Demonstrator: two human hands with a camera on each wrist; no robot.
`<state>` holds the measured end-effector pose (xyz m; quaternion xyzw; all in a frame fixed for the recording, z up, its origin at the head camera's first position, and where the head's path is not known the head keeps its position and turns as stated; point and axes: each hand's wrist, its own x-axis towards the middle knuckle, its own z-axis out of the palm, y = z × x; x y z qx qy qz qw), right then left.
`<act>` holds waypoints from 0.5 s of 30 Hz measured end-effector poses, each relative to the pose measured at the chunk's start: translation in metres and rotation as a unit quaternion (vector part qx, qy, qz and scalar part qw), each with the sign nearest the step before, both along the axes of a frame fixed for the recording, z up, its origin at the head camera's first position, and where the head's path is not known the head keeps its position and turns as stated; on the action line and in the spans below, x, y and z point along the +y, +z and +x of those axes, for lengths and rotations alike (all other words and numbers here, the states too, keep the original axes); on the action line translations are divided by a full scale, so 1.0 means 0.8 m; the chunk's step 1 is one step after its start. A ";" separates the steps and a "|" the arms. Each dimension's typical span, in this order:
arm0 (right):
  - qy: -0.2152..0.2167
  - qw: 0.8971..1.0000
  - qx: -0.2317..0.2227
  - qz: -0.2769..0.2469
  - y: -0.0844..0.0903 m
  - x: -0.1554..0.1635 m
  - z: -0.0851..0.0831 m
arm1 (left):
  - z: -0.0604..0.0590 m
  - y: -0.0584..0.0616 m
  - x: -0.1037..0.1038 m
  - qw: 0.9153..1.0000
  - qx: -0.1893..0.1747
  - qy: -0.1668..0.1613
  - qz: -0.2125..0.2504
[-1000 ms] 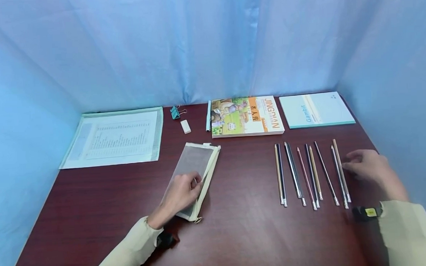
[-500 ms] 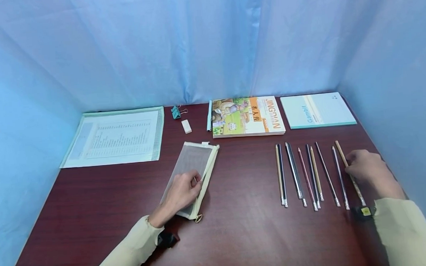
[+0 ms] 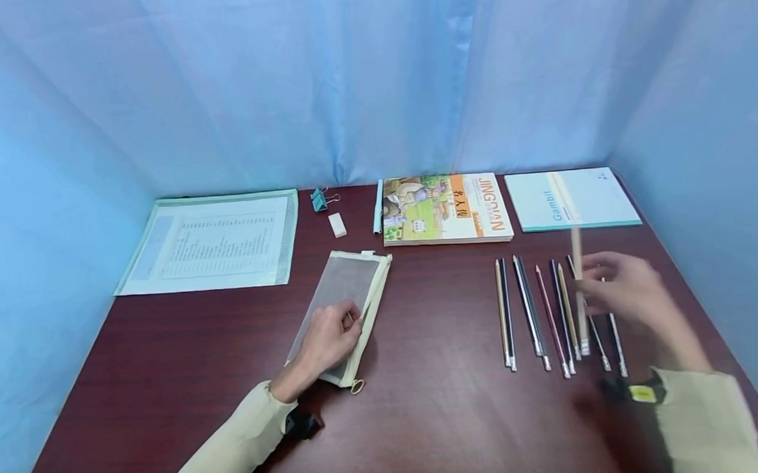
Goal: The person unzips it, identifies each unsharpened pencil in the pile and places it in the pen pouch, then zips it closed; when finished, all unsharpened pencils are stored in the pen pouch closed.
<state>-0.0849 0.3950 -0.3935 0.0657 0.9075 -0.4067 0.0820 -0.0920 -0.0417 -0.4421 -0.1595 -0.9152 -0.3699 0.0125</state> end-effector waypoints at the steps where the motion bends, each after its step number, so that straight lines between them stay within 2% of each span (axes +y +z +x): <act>1: 0.012 0.999 -0.008 -0.050 -0.002 -0.020 0.000 | 0.000 0.000 0.000 1.000 0.001 0.001 0.002; 4: 0.050 0.987 -0.043 -0.145 -0.008 -0.081 -0.002 | -0.001 0.001 -0.001 1.000 0.007 0.003 0.007; 8: 0.068 0.962 -0.094 -0.248 -0.022 -0.154 -0.009 | -0.002 0.000 0.000 1.000 0.013 0.004 0.010; 11: 0.066 0.945 -0.124 -0.296 -0.038 -0.199 -0.016 | -0.002 -0.001 0.000 1.000 0.012 0.005 0.012; 15: 0.062 0.930 -0.155 -0.329 -0.057 -0.248 -0.025 | -0.002 -0.002 0.000 1.000 0.008 0.010 0.015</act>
